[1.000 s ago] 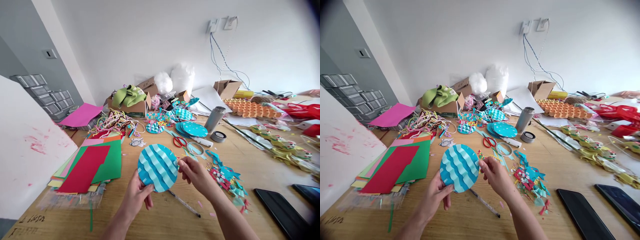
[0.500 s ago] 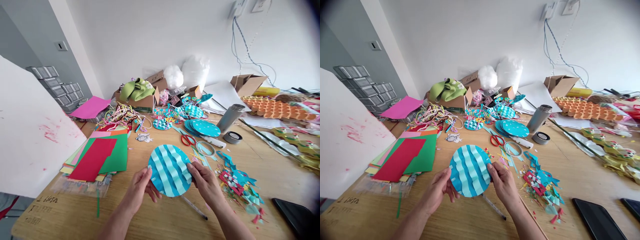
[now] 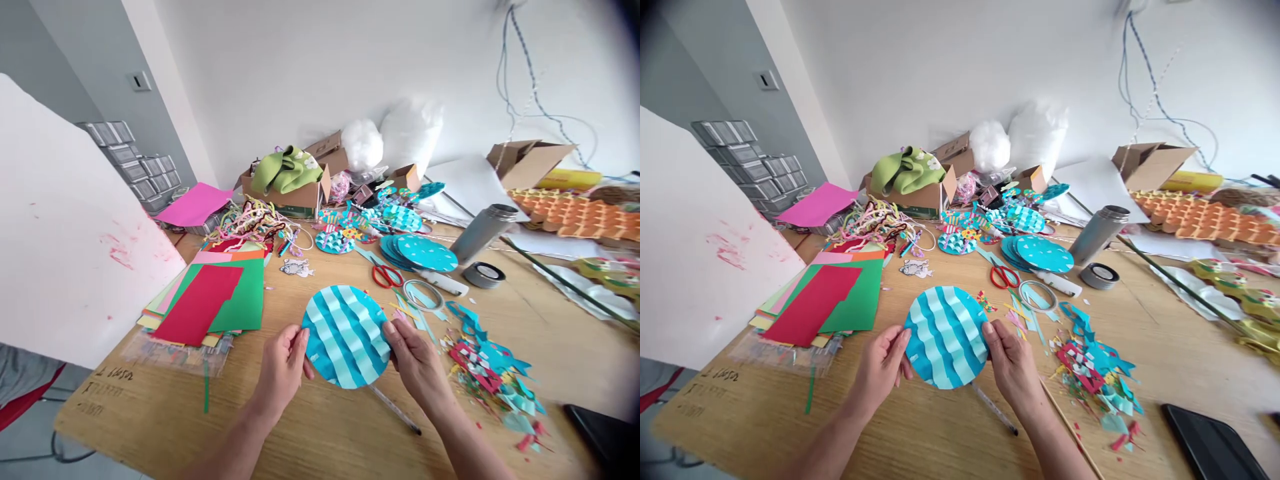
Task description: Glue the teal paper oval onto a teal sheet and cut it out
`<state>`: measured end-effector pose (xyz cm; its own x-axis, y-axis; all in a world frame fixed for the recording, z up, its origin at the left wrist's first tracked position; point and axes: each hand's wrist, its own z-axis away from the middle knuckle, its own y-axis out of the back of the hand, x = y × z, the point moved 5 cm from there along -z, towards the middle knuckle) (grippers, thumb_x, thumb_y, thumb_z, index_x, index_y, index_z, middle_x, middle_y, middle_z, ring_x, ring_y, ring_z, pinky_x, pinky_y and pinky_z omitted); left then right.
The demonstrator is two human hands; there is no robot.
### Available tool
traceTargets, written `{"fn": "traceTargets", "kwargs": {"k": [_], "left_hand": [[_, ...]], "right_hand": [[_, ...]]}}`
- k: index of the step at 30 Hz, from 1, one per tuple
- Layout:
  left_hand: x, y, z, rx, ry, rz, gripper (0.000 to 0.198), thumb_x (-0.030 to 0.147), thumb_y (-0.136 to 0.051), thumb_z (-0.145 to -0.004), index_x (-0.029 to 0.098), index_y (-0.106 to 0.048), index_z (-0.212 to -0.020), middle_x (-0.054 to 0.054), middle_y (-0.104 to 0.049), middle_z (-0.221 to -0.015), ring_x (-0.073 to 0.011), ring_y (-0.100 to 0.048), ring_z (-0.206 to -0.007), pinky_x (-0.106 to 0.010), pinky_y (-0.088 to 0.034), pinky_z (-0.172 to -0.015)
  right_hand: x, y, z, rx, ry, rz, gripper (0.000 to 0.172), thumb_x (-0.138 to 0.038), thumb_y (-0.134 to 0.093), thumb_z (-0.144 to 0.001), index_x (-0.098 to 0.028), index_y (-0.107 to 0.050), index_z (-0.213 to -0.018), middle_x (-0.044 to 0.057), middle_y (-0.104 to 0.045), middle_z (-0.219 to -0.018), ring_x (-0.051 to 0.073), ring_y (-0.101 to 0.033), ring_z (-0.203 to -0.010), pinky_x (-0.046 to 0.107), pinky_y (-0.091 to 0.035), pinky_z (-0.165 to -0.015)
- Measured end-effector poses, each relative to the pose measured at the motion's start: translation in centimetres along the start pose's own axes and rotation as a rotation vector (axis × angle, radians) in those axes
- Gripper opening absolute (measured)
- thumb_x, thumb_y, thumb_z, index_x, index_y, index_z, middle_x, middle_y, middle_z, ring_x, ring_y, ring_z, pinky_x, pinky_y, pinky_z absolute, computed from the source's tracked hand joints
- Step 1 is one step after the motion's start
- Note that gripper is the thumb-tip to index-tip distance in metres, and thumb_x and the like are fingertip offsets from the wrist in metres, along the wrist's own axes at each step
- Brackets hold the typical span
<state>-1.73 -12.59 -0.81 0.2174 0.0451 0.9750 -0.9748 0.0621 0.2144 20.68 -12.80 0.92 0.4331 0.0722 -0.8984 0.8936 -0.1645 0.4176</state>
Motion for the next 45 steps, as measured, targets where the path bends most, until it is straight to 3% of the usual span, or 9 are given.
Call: {"fn": "traceTargets", "kwargs": {"k": [3, 11, 19, 26, 33, 35, 39, 42, 45], "left_hand": [[0.1, 0.1, 0.3, 0.031, -0.036, -0.062, 0.040, 0.054, -0.045, -0.088, 0.021, -0.048, -0.066, 0.002, -0.052, -0.041, -0.0120, -0.053, -0.036, -0.019, -0.031, -0.034], [-0.5, -0.1, 0.0, -0.034, 0.036, 0.209, 0.040, 0.056, -0.052, -0.085, 0.021, -0.045, -0.067, 0.006, -0.042, -0.045, -0.0110, -0.047, -0.036, -0.020, -0.030, -0.032], [-0.3, 0.0, -0.4, -0.029, 0.043, 0.320, 0.042, 0.055, -0.059, -0.079, 0.019, -0.044, -0.062, 0.007, -0.038, -0.047, -0.0082, -0.039, -0.037, -0.019, -0.028, -0.032], [-0.2, 0.4, -0.4, 0.011, 0.016, 0.342, 0.044, 0.056, -0.058, -0.080, 0.020, -0.040, -0.062, 0.008, -0.030, -0.050, -0.0058, -0.028, -0.040, -0.019, -0.022, -0.035], [1.8, 1.5, 0.0, 0.118, -0.203, 0.143, 0.042, 0.046, -0.050, -0.087, 0.019, -0.036, -0.058, 0.005, -0.030, -0.055, -0.0084, -0.028, -0.051, -0.022, -0.023, -0.047], [2.5, 1.6, 0.5, 0.152, -0.308, -0.008, 0.039, 0.038, -0.048, -0.089, 0.019, -0.036, -0.057, 0.005, -0.030, -0.053, -0.0087, -0.028, -0.050, -0.023, -0.022, -0.048], [3.4, 0.6, 1.5, 0.113, -0.520, -0.270, 0.033, 0.022, -0.043, -0.091, 0.019, -0.036, -0.058, 0.005, -0.033, -0.051, -0.0081, -0.031, -0.048, -0.024, -0.023, -0.049], [3.9, -0.3, 2.2, 0.060, -0.635, -0.373, 0.031, 0.016, -0.041, -0.091, 0.019, -0.036, -0.060, 0.005, -0.036, -0.051, -0.0073, -0.033, -0.047, -0.022, -0.024, -0.048], [4.2, -0.9, 2.6, 0.038, -0.698, -0.420, 0.031, 0.014, -0.040, -0.091, 0.019, -0.035, -0.062, 0.005, -0.038, -0.052, -0.0069, -0.035, -0.047, -0.022, -0.025, -0.048]], "right_hand": [[-0.3, -0.1, 0.1, 0.012, -0.001, -0.033, 0.053, -0.066, -0.039, -0.087, -0.022, -0.036, -0.058, -0.004, -0.035, -0.052, 0.010, -0.036, -0.047, 0.023, -0.030, -0.043], [-0.5, -0.5, 0.3, -0.066, -0.136, -0.237, 0.057, -0.072, -0.038, -0.084, -0.022, -0.035, -0.057, -0.006, -0.034, -0.045, 0.009, -0.034, -0.040, 0.022, -0.027, -0.039], [-0.9, -0.3, 0.0, -0.094, 0.040, -0.109, 0.051, -0.066, -0.043, -0.086, -0.022, -0.040, -0.059, -0.004, -0.037, -0.052, 0.010, -0.038, -0.046, 0.023, -0.031, -0.042], [-0.1, -1.0, 0.3, -0.218, 0.034, -0.120, 0.046, -0.061, -0.041, -0.089, -0.022, -0.041, -0.066, -0.003, -0.044, -0.053, 0.011, -0.045, -0.048, 0.024, -0.036, -0.046], [-0.4, -1.7, 0.6, -0.425, 0.021, -0.176, 0.038, -0.054, -0.046, -0.091, -0.020, -0.048, -0.073, -0.003, -0.049, -0.060, 0.011, -0.046, -0.053, 0.023, -0.037, -0.049], [-0.7, -1.0, 0.5, -0.332, 0.066, -0.133, 0.032, -0.050, -0.049, -0.090, -0.019, -0.053, -0.082, -0.002, -0.051, -0.065, 0.012, -0.048, -0.057, 0.024, -0.038, -0.051], [-3.2, 1.1, 1.4, 0.062, 0.316, 0.053, 0.020, -0.035, -0.059, -0.089, -0.020, -0.057, -0.101, 0.000, -0.054, -0.075, 0.013, -0.049, -0.063, 0.026, -0.040, -0.057], [-5.8, 0.6, 3.1, 0.097, 0.564, 0.166, 0.018, -0.021, -0.060, -0.088, -0.022, -0.058, -0.105, 0.002, -0.053, -0.081, 0.014, -0.050, -0.072, 0.027, -0.042, -0.064], [-6.8, -0.7, 4.1, 0.031, 0.641, 0.259, 0.020, -0.015, -0.058, -0.088, -0.021, -0.059, -0.108, 0.004, -0.051, -0.085, 0.016, -0.051, -0.079, 0.029, -0.043, -0.068]]}}
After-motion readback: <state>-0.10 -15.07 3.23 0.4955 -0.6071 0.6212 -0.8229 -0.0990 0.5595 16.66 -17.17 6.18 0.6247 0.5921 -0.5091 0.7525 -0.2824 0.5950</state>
